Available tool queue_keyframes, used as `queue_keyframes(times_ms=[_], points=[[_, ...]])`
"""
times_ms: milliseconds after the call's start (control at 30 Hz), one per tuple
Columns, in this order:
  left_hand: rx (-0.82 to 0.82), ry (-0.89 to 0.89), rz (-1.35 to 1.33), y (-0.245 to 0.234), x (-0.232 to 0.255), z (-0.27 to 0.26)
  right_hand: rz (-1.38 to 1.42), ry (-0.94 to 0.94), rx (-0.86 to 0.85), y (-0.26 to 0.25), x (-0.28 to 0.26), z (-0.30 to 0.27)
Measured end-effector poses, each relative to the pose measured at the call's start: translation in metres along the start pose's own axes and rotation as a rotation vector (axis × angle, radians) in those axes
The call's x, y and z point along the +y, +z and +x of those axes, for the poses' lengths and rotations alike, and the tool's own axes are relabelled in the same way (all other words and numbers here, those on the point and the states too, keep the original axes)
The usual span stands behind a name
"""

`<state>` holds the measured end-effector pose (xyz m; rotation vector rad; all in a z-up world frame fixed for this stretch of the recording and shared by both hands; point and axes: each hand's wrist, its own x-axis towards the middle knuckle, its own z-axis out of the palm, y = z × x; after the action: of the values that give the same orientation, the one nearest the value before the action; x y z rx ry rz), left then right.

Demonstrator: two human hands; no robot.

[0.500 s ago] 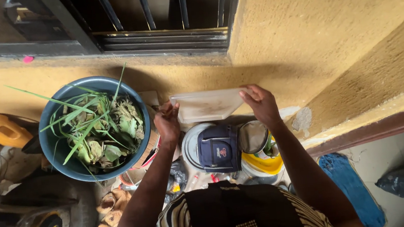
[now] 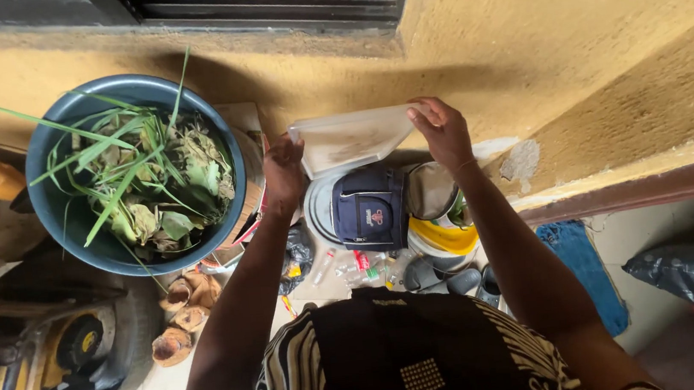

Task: The recorder retrieves a plastic container lid and wipes it clean with a green cloth.

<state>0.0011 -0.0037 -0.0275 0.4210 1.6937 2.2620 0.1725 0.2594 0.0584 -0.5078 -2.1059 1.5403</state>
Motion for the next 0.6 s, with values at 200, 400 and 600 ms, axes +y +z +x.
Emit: queue_keyframes(times_ms=[200,400,600], points=[[-0.042,-0.11,-0.064,-0.006,0.014,-0.007,0.02,0.028,-0.022,0.015,0.033,0.004],[-0.081,0.189,0.645,-0.037,-0.053,0.004,-0.124,0.051,-0.02,0.032,0.05,0.014],[-0.123,0.399,0.867,-0.053,-0.081,0.007,-0.154,0.063,-0.043,0.037,0.077,0.027]])
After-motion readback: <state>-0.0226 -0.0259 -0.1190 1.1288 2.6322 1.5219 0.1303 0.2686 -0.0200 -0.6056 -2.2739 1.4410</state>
